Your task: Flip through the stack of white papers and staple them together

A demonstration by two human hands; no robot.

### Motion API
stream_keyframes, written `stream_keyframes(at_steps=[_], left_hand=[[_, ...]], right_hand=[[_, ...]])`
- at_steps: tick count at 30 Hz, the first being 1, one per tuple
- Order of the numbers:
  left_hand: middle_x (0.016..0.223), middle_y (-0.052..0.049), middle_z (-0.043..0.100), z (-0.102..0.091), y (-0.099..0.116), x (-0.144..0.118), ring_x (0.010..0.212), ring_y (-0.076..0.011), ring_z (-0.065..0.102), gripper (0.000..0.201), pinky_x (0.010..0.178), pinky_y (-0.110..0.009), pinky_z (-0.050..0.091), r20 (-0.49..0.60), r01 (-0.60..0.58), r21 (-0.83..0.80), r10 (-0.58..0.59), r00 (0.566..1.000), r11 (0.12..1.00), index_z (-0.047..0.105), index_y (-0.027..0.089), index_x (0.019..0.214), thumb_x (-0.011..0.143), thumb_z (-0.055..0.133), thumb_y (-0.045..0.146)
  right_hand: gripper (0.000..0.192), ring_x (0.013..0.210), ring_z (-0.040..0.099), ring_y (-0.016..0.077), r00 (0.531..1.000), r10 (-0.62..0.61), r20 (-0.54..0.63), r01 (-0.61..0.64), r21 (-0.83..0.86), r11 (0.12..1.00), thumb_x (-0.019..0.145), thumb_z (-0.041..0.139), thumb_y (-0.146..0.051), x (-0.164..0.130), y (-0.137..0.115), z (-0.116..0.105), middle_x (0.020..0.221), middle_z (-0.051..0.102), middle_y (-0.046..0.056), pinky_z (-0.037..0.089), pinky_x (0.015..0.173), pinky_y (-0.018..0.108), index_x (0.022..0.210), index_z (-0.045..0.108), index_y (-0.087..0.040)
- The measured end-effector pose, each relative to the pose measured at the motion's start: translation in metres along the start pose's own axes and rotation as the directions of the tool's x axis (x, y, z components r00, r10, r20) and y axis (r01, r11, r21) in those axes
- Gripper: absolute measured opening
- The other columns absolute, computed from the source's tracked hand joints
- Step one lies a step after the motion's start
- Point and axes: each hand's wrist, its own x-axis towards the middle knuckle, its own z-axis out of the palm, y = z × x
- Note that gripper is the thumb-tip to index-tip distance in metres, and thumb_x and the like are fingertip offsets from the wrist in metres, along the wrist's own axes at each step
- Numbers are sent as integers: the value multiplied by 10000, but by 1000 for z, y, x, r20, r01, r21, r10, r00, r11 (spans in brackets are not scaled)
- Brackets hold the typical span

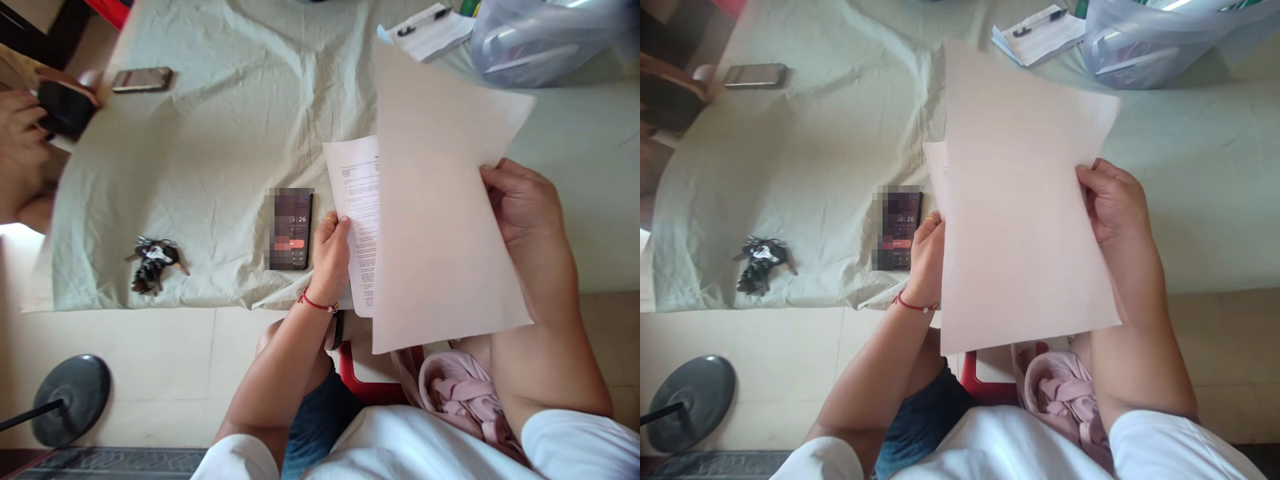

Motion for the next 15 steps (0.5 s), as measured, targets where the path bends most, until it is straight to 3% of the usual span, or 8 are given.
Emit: stream_keyframes(at_steps=[3, 10, 15], left_hand=[[803, -3, 665, 0, 2, -1, 685, -157, 573, 160, 646, -289, 519, 5, 51, 74, -52, 999, 996, 671, 250, 883, 991, 789, 254], [722, 45, 531, 1, -7, 10, 634, -113, 507, 346, 616, -235, 452, 3, -52, -36, 52, 999, 998, 507, 241, 753, 972, 763, 163], [711, 59, 479, 2, -5, 10, 633, -114, 480, 376, 625, -224, 442, -6, -56, -8, 56, 998, 998, 478, 241, 751, 992, 756, 165]], right_hand=[[289, 789, 726, 217, 1000, 6, -26, -7, -45, 999, 614, 995, -303, 1, 2, 1, 844, 774, 12, 663, 868, 438, 798, 787, -222], [399, 713, 624, 157, 996, -64, -60, 51, -203, 978, 546, 1016, -417, 8, 9, -1, 804, 742, 14, 529, 701, 339, 755, 760, -194], [390, 680, 585, 146, 995, -70, -65, 50, -275, 960, 626, 1004, -417, 11, 13, -2, 790, 708, 7, 494, 633, 316, 729, 697, -201]])
